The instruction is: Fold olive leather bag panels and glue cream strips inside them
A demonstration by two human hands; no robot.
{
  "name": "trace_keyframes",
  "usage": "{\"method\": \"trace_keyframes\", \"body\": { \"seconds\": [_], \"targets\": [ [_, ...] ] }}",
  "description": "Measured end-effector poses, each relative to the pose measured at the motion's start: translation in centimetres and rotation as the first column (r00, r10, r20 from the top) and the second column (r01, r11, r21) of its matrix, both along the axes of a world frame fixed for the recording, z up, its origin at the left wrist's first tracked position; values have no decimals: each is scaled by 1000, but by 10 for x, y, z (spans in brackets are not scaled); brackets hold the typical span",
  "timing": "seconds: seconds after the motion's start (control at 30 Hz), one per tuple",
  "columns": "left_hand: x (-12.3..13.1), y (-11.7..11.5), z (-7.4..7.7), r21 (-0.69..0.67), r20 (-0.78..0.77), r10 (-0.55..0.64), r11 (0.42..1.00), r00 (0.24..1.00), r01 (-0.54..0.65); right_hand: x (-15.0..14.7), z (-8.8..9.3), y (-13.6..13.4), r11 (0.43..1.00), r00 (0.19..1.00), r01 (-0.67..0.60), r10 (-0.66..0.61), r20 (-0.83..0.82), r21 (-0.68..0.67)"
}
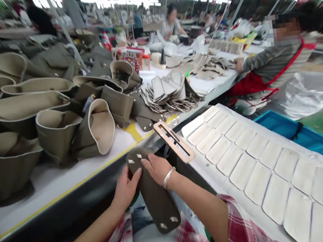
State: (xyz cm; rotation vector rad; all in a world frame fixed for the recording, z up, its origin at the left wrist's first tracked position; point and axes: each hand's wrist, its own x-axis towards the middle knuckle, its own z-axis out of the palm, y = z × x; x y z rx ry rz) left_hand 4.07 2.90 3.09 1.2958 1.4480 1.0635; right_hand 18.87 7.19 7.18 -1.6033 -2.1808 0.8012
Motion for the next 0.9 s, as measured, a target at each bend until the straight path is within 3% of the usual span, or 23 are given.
{"method": "trace_keyframes", "body": {
  "seconds": [0.13, 0.23, 0.33, 0.47, 0.67, 0.9],
  "targets": [
    [-5, 10, 39, 106, -2, -9, 994, 1000, 10, -1, 15, -7, 990, 953, 119, -93, -289, 74],
    [-7, 5, 50, 141, -121, -47, 988, 992, 64, 2, 11, -17, 988, 890, 154, -140, -435, -2],
    [-8, 0, 49, 147, -195, -47, 986, 980, 77, 2, 5, -27, 980, 861, 190, -197, -469, -62],
    [-7, -1, 43, 111, -174, -36, 992, 984, 56, 2, 3, -34, 968, 854, 234, -248, -457, -88],
    [-8, -1, 36, 41, -160, -144, 988, 977, 152, 5, -1, -41, 958, 849, 264, -284, -446, -109],
    [-9, 5, 43, 30, -184, -282, 956, 942, 292, 8, -11, -46, 934, 822, 311, -357, -443, -176]
  ]
}}
